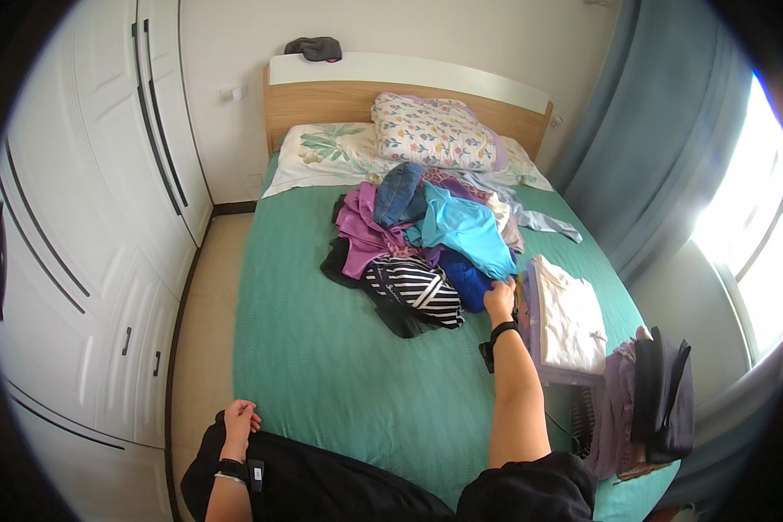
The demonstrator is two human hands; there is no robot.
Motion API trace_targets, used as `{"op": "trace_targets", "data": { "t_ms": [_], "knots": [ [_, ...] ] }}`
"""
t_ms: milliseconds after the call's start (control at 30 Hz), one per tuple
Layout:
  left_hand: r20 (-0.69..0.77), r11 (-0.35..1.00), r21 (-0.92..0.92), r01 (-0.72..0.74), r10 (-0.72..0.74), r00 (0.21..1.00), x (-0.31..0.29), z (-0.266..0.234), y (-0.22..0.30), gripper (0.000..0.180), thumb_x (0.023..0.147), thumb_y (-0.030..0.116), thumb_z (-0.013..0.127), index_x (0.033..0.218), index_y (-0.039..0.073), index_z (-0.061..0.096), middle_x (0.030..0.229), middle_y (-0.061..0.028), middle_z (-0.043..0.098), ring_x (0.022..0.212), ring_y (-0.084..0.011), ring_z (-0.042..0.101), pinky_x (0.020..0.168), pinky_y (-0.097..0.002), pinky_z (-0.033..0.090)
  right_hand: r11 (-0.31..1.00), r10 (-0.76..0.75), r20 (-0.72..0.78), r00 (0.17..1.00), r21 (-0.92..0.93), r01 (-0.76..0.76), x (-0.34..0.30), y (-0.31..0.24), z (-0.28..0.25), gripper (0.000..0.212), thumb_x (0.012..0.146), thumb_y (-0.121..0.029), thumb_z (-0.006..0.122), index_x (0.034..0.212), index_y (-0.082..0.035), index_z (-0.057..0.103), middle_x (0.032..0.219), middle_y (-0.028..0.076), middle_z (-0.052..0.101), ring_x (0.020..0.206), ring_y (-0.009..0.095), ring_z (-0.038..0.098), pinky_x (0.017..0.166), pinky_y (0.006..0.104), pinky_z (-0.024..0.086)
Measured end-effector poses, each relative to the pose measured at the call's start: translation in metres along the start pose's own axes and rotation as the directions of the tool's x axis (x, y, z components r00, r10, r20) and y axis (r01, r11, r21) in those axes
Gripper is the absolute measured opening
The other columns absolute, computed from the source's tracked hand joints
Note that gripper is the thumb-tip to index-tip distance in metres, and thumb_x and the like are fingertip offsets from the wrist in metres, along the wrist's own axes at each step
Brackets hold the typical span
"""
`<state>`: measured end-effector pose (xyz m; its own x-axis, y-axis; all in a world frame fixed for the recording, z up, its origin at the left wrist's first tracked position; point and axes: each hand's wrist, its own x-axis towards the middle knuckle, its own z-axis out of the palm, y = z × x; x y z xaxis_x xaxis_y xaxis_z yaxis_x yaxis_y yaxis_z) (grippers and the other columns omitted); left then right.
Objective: The person picks up several garments from a pile on a bed, smooths them out, folds them neatly one by one, and places them into organized stacks on the bed.
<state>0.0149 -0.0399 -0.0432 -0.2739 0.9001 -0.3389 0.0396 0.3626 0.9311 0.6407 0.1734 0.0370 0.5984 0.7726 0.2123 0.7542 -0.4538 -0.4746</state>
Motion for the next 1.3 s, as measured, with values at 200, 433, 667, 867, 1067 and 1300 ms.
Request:
{"op": "trace_targets", "data": {
  "t_ms": [200,433,667,867,1067,1300],
  "knots": [
    [-0.03,1.0,0.009,0.028,-0.027,0.999,0.014,0.005,0.001,0.011,0.09,0.008,0.048,0.087,0.004,0.057,0.056,-0.0076,0.057,0.039,-0.0129,0.049,0.035,-0.0245,0.036,0.986,-0.086,0.041,0.995,-0.138,0.091,0.025,0.038,0.029,0.03,0.063,-0.024,0.071,0.09,-0.011,0.073,0.094,0.014,0.068,0.09,0.029,0.065,0.084,0.0375,0.05],
    [-0.057,0.999,0.013,0.048,-0.047,0.997,0.02,0.01,0.002,0.011,0.09,0.009,0.049,0.084,0.005,0.058,0.054,-0.0074,0.056,0.038,-0.0127,0.049,0.034,-0.0248,0.035,0.978,-0.175,0.311,0.934,0.165,0.128,-0.037,-0.03,0.075,0.08,0.074,-0.056,0.064,0.125,0.004,0.049,0.113,0.023,0.06,0.098,0.033,0.061,0.087,0.0373,0.046],
    [-0.037,0.998,0.025,0.051,-0.05,0.998,0.011,-0.002,0.001,0.011,0.09,0.009,0.049,0.085,0.005,0.058,0.055,-0.0076,0.056,0.039,-0.013,0.049,0.035,-0.0248,0.035,0.961,-0.218,0.399,0.891,0.249,0.123,-0.109,-0.059,0.016,0.068,0.067,-0.053,0.072,0.097,0.007,0.063,0.092,0.023,0.066,0.087,0.031,0.064,0.077,0.0375,0.049],
    [-0.028,0.999,0.027,0.039,-0.039,0.999,0.008,-0.004,0.001,0.01,0.091,0.011,0.05,0.087,0.005,0.058,0.055,-0.0066,0.056,0.04,-0.0123,0.05,0.036,-0.0245,0.035,0.249,-0.222,0.691,0.688,0.722,-0.645,-0.15,-0.106,-0.056,0.032,0.081,-0.022,0.063,0.101,0.003,0.063,0.086,0.012,0.068,0.071,0.023,0.066,0.066,0.0326,0.055],
    [-0.015,0.997,-0.067,0.024,-0.025,1.0,0.003,-0.014,-0.014,0.01,0.092,0.012,0.05,0.09,0.005,0.057,0.058,-0.0064,0.057,0.041,-0.0115,0.051,0.037,-0.0233,0.036,0.047,-0.378,0.678,0.63,0.694,-0.719,-0.18,-0.154,-0.132,0.037,0.082,-0.033,0.06,0.104,-0.003,0.061,0.087,0.013,0.068,0.072,0.024,0.066,0.068,0.0353,0.055],
    [0.012,0.998,-0.057,-0.007,0.008,1.0,-0.005,-0.017,-0.024,0.011,0.091,0.011,0.049,0.091,0.005,0.057,0.059,-0.0065,0.058,0.041,-0.0113,0.05,0.038,-0.0228,0.037,0.09,-0.428,0.205,0.88,0.979,-0.185,-0.177,-0.178,-0.163,0.031,0.078,0.003,0.059,0.108,-0.008,0.056,0.09,0.006,0.065,0.076,0.016,0.064,0.066,0.0278,0.054]
  ]
}}
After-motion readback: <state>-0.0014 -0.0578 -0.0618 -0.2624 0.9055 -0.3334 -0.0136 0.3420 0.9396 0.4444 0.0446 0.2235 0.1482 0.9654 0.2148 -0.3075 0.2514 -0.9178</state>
